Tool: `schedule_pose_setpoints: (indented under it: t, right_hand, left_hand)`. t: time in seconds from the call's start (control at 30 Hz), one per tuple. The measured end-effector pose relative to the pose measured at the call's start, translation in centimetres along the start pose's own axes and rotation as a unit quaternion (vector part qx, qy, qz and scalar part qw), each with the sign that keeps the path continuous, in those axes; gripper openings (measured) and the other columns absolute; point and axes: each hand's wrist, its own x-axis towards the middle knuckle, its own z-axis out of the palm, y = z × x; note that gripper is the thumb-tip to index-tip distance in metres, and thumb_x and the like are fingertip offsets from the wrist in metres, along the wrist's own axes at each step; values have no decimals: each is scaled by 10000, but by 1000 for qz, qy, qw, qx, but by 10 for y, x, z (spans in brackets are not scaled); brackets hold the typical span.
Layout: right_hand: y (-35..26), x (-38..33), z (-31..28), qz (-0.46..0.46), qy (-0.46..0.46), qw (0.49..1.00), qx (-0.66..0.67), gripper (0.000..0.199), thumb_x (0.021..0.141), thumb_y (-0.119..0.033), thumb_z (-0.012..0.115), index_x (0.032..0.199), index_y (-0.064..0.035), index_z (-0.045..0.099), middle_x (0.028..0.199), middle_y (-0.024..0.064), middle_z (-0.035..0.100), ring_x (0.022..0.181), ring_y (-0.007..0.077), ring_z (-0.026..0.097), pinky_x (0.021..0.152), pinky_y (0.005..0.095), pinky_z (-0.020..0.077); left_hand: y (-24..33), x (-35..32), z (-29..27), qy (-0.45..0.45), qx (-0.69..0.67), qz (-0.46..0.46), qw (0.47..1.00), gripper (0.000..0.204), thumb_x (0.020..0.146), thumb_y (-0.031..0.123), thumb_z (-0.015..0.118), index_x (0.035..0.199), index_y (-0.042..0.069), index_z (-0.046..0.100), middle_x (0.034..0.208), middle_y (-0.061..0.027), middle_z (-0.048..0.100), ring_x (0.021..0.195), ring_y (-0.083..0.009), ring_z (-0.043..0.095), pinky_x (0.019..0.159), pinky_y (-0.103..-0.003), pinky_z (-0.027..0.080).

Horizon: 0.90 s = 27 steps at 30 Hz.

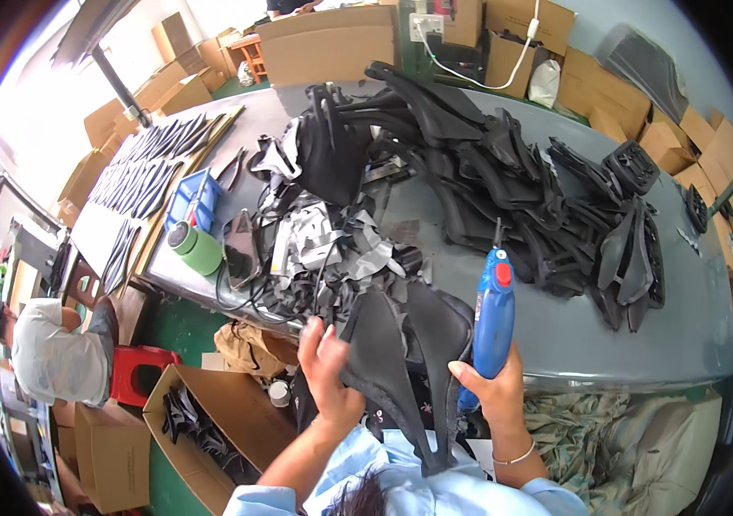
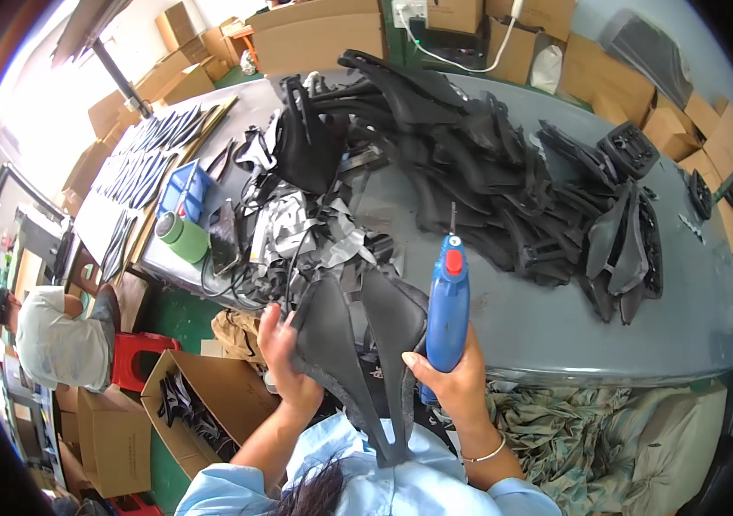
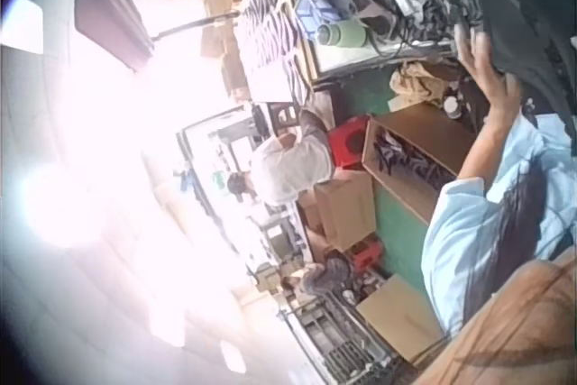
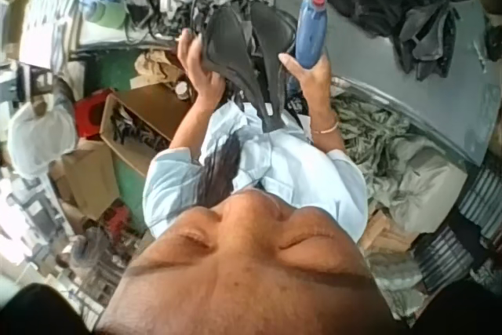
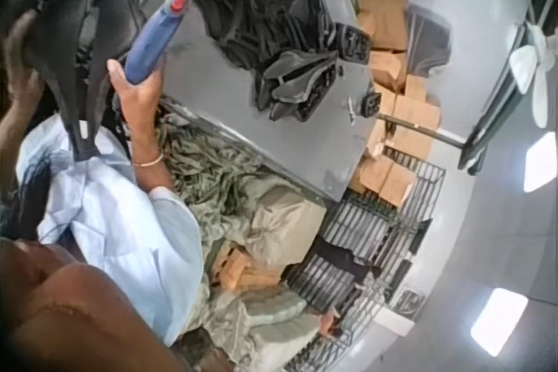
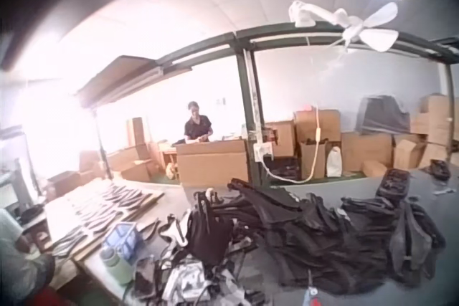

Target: The person uses a blue handheld electric cutter to trim the edges of a black fabric or leather strip. They hold the material with their left hand and guide the tool along the edge with their right hand, repeatedly adjusting the strip's position to cut different sections. The person works at a table cluttered with similar materials and scraps in a workshop environment.

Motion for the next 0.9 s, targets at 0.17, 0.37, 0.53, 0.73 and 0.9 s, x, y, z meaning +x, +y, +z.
schedule_pose_setpoints:
  t: [0.17, 0.37, 0.53, 0.73, 0.9]
  right_hand:
    - [6, -6, 15, -72, 2, 992, -103, 464, 693, -118, 788, 1051, -15, 510, 838, 38, 555, 734, 134, 535, 707, 290, 462]
    - [32, -21, 23, -147, 3, 937, -318, 498, 658, -237, 817, 962, 10, 510, 713, 160, 600, 608, 327, 605, 593, 387, 489]
    - [25, -51, 48, -211, -220, 874, -377, 491, 683, -319, 785, 919, 16, 516, 594, 137, 586, 534, 329, 581, 526, 402, 459]
    - [28, -61, 58, -217, -276, 855, -381, 479, 698, -305, 774, 923, 16, 499, 583, 124, 595, 482, 294, 573, 513, 386, 442]
    - [23, -60, 62, -222, -277, 859, -369, 472, 694, -294, 774, 917, 13, 493, 572, 115, 590, 479, 285, 573, 508, 380, 437]
  left_hand:
    - [27, -3, -40, 8, -506, -509, 696, 613, 918, 415, 503, 1361, 17, 359, 1335, -126, 446, 1226, -231, 453, 1014, -373, 381]
    - [38, 6, -54, 67, -402, -536, 740, 316, 900, 91, 542, 1198, 7, 483, 1043, -111, 608, 1026, -241, 590, 871, -356, 488]
    - [61, 18, -45, 166, -361, -450, 800, 326, 919, 82, 467, 1229, 5, 399, 1197, -196, 530, 1097, -287, 552, 937, -404, 458]
    - [55, 3, -51, 134, -145, -397, 897, 357, 931, 53, 390, 1283, 9, 351, 1240, -208, 505, 1138, -274, 519, 970, -381, 426]
    - [58, -5, -48, 133, -195, -376, 896, 339, 942, 44, 375, 1278, 3, 362, 1215, -213, 528, 1099, -258, 550, 940, -356, 445]
